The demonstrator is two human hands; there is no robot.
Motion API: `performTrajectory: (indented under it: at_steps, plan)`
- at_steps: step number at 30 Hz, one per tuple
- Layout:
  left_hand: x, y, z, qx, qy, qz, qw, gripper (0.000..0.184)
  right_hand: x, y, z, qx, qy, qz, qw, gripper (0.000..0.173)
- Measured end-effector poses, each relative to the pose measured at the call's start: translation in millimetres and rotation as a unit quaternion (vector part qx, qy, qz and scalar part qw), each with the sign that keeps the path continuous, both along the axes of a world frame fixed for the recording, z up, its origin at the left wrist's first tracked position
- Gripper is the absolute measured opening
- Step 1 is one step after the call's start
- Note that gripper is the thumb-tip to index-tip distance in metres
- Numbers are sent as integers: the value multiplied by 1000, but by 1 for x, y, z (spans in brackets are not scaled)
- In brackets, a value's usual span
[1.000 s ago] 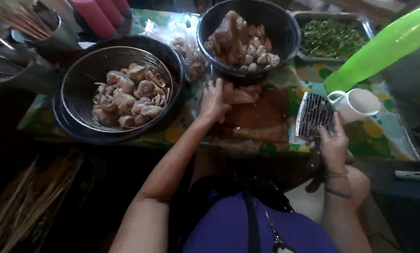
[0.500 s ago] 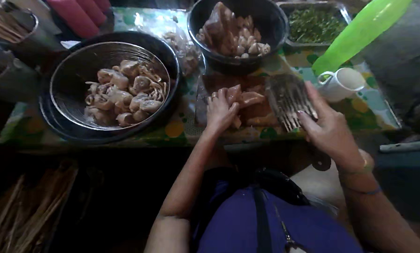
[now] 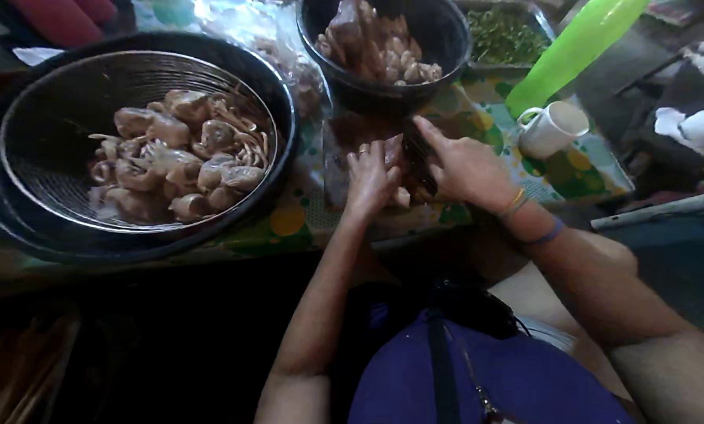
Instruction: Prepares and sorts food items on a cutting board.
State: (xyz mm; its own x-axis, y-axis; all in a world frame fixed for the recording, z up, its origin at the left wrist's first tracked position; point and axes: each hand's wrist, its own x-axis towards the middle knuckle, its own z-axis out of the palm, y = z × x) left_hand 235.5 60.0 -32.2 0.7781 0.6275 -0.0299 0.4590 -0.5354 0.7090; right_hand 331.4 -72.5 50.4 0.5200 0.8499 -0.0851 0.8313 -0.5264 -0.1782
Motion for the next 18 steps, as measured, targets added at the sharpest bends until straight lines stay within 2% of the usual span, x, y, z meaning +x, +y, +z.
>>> performTrajectory:
  at_steps: [4,8,13,15,18]
  plan:
    - [1,-3,-1,7,-6,17,1000,50,11,18,-19,-2,10,-2,1000,74]
    - [6,-12,-1,11,-1,71,997,51,9,-12,-23,48,-10,39,998,76]
    - [7,-10,-1,6,5,117,993,55,14,-46,-20,-20,13,40,999,76]
    - [0,-10,4,-12,-12,121,993,57,27,-52,-25,-4,59,27,998,73]
    - [-17,-6,28,8,-78,153,985,53,52,-60,-38,56,214,3,975,66]
